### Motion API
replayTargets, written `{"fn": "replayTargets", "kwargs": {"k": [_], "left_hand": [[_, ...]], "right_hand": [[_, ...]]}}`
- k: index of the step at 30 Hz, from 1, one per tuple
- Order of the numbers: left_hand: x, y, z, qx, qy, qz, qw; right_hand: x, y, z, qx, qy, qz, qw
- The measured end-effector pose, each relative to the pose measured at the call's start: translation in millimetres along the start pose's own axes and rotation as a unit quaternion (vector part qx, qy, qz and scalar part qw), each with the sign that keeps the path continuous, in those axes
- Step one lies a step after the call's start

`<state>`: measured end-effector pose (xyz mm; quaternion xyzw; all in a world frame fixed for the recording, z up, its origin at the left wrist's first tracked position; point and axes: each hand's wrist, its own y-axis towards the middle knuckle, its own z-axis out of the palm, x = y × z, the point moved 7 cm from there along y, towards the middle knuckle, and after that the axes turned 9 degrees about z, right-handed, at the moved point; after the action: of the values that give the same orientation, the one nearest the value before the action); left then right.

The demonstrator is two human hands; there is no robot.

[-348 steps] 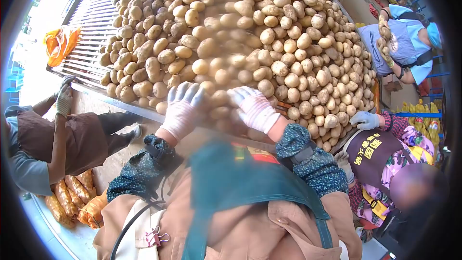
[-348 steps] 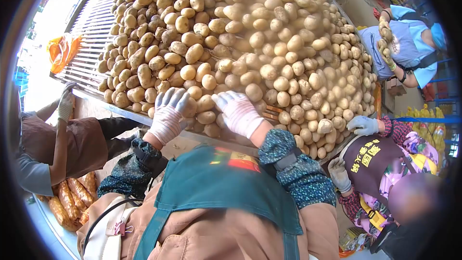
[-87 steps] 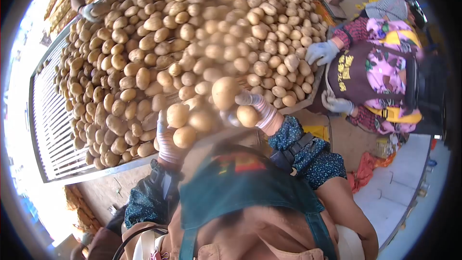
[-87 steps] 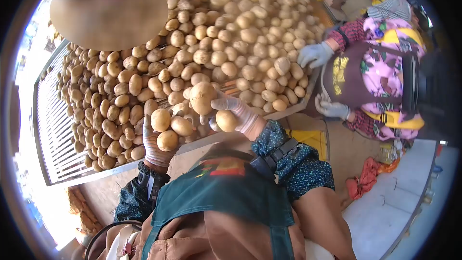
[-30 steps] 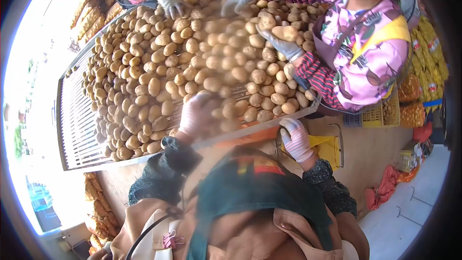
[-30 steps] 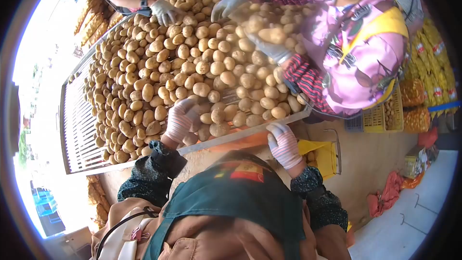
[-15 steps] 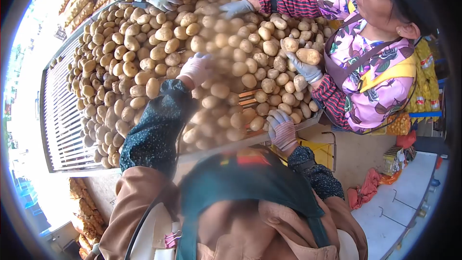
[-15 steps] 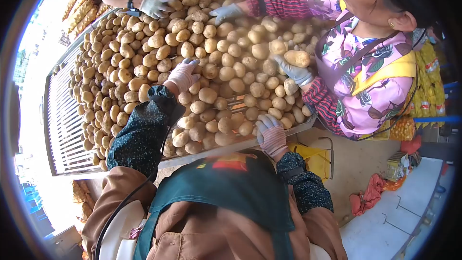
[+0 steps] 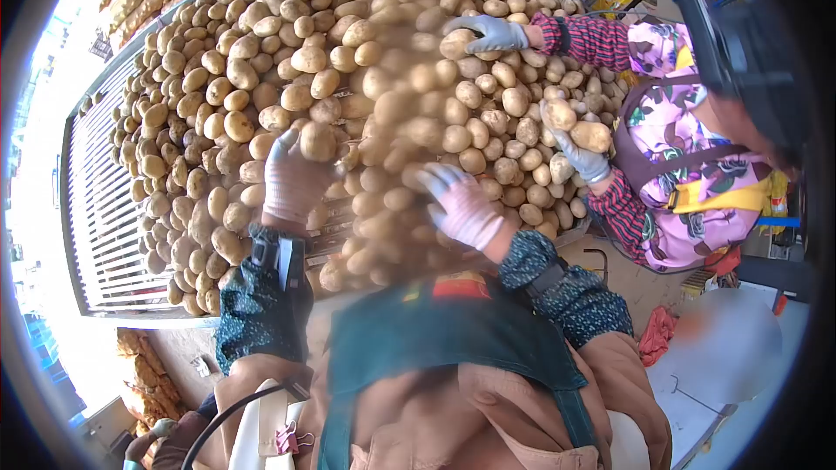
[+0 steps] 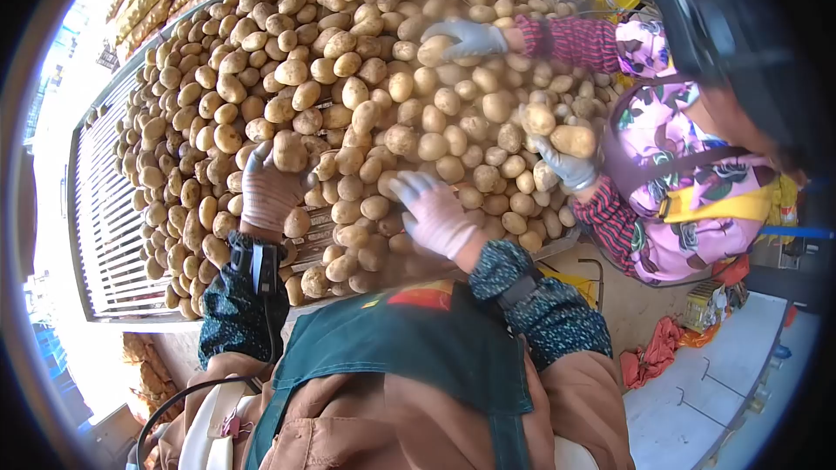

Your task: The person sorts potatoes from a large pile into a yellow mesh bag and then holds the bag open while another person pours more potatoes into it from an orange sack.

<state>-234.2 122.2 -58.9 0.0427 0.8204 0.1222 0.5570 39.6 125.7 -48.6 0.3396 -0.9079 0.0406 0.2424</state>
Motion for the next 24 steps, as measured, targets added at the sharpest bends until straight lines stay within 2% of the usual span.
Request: {"fn": "replayTargets", "kwargs": {"k": [1,2,3,5,6,7,9,10,11,13,15,16,17,19,20,21,22,24], "left_hand": [[2.1,-10.0,7.2,-0.019,-0.196,-0.100,0.975],[3.8,-23.1,14.4,-0.103,-0.442,-0.202,0.868],[3.5,-38.3,21.1,-0.204,-0.585,-0.281,0.733],[1.1,-57.4,32.6,-0.148,-0.497,-0.346,0.782],[-4.7,-58.1,34.8,-0.103,-0.437,-0.318,0.835],[-10.2,-56.6,39.1,-0.066,-0.426,-0.296,0.852],[-15.6,-56.7,46.5,-0.051,-0.412,-0.336,0.845],[-18.7,-52.2,49.3,-0.040,-0.389,-0.322,0.862],[-20.8,-45.6,52.0,-0.028,-0.365,-0.308,0.878],[-22.1,-28.5,51.3,-0.022,-0.330,-0.282,0.901],[-21.7,-11.2,47.0,-0.039,-0.310,-0.261,0.913],[-20.3,-5.0,44.4,-0.033,-0.345,-0.261,0.901],[-23.9,-4.0,46.6,-0.033,-0.380,-0.270,0.884],[-47.8,6.1,50.6,-0.031,-0.449,-0.283,0.847],[-49.4,-2.1,62.6,0.012,-0.514,-0.339,0.788],[-40.0,-8.0,77.1,0.011,-0.588,-0.314,0.745],[-48.1,-12.9,84.7,0.030,-0.626,-0.311,0.715],[-55.8,-21.5,90.4,0.043,-0.670,-0.291,0.682]], "right_hand": [[4.0,14.0,15.7,0.012,-0.038,-0.020,0.999],[5.2,23.4,27.1,0.024,-0.078,-0.040,0.996],[3.9,28.2,31.1,0.029,-0.087,-0.053,0.994],[-1.9,31.6,33.8,0.036,-0.105,-0.073,0.991],[-3.6,34.9,30.8,0.028,-0.091,-0.091,0.991],[-7.1,41.0,31.7,0.045,-0.114,-0.106,0.987],[-11.4,53.1,27.4,0.073,-0.156,-0.129,0.977],[-3.1,59.6,13.0,0.099,-0.210,-0.122,0.965],[-5.1,67.2,1.6,0.048,-0.255,-0.144,0.955],[-15.8,89.3,-23.5,-0.013,-0.234,-0.094,0.967],[-39.1,116.5,-56.5,-0.053,-0.157,0.040,0.985],[-45.9,117.4,-77.6,-0.147,-0.033,0.067,0.986],[-67.8,118.7,-76.5,-0.181,0.071,0.090,0.977],[-71.9,116.8,-70.4,-0.150,0.224,0.159,0.950],[-56.3,109.7,-64.7,-0.128,0.217,0.133,0.958],[-33.7,99.7,-58.8,-0.105,0.210,0.108,0.966],[-11.7,93.3,-41.3,-0.024,0.460,0.118,0.880],[13.9,95.9,-18.5,0.036,0.473,0.075,0.877]]}}
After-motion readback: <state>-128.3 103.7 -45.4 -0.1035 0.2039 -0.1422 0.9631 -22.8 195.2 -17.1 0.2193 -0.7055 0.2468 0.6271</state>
